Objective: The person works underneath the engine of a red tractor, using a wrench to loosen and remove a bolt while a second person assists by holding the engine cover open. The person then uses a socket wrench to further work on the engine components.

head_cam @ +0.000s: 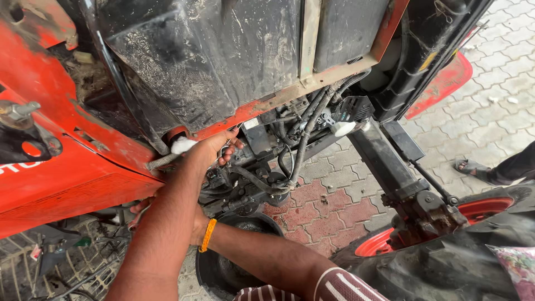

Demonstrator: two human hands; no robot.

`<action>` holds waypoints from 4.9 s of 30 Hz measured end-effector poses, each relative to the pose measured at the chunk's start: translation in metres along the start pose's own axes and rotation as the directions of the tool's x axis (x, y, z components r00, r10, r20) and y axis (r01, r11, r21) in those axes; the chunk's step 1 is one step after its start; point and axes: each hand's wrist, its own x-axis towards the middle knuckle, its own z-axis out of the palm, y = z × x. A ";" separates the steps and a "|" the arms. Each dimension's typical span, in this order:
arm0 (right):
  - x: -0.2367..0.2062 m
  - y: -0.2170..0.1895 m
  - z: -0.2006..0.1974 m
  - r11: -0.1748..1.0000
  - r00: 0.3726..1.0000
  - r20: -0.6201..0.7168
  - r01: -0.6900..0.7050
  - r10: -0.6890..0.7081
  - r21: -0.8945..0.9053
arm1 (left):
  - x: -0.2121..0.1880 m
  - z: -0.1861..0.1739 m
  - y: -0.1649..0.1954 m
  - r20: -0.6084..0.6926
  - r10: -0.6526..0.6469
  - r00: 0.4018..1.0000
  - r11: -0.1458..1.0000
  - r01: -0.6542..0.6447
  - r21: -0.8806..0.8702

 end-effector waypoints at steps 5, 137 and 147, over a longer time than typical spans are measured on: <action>-0.064 -0.014 0.026 0.947 0.926 -0.373 -0.061 -0.064 -0.315 | -0.001 0.022 -0.006 -0.025 0.096 0.995 0.974 -0.099 -0.205; 0.014 -0.197 -0.001 0.701 0.814 -0.373 0.056 -0.444 -0.711 | -0.106 -0.016 -0.319 -0.413 0.491 0.767 0.862 -0.498 0.099; 0.049 -0.186 0.014 0.810 0.749 -0.454 0.187 -0.484 -0.555 | -0.085 -0.012 -0.340 -0.457 0.417 0.786 0.843 -0.522 -0.130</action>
